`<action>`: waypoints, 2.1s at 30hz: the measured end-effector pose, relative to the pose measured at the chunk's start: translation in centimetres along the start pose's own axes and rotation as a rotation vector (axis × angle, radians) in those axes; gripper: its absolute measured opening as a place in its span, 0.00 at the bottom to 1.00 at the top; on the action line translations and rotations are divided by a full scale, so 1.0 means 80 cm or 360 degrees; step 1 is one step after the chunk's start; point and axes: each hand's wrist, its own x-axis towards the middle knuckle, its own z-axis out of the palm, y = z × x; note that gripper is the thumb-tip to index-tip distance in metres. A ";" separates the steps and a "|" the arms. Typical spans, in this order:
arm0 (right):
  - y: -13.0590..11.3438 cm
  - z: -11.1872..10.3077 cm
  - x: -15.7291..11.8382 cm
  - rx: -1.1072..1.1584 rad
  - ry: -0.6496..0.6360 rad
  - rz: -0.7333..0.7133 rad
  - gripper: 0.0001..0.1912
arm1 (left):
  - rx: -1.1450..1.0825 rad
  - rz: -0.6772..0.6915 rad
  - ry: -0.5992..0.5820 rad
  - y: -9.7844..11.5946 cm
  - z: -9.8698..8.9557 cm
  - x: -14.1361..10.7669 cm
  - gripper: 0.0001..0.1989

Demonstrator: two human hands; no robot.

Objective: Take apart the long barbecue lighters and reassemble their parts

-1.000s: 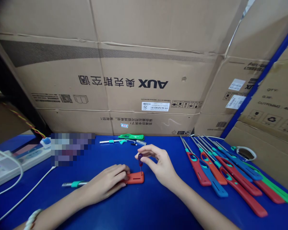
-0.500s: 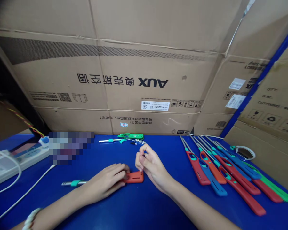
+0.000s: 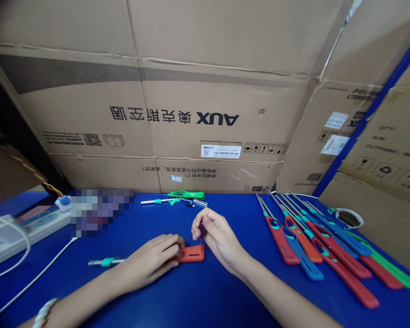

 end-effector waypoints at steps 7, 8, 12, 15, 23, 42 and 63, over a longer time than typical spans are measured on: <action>-0.003 -0.001 -0.001 0.0235 -0.0033 0.0053 0.15 | -0.0033 0.0022 0.0031 0.000 0.002 0.000 0.03; -0.003 -0.001 -0.002 0.0240 -0.0052 0.0048 0.13 | -0.0032 0.0018 0.0026 0.000 0.002 0.000 0.03; 0.001 -0.004 -0.002 0.0168 -0.0050 -0.0006 0.13 | -0.0016 0.0017 0.0025 -0.001 0.002 0.000 0.03; 0.004 -0.006 -0.002 0.0188 -0.0032 0.0021 0.18 | -0.0025 0.0027 0.0044 -0.001 0.003 0.000 0.04; -0.003 -0.004 0.000 -0.0109 -0.0040 -0.0072 0.14 | -0.0028 0.0029 0.0046 -0.001 0.004 0.000 0.04; -0.038 -0.016 -0.009 -0.2689 -0.0071 -0.0841 0.12 | 0.0019 -0.0006 0.0026 0.000 0.003 0.000 0.02; -0.021 -0.016 0.000 -0.0430 -0.0062 0.0041 0.13 | -0.0013 0.0031 0.0040 -0.001 0.003 0.000 0.04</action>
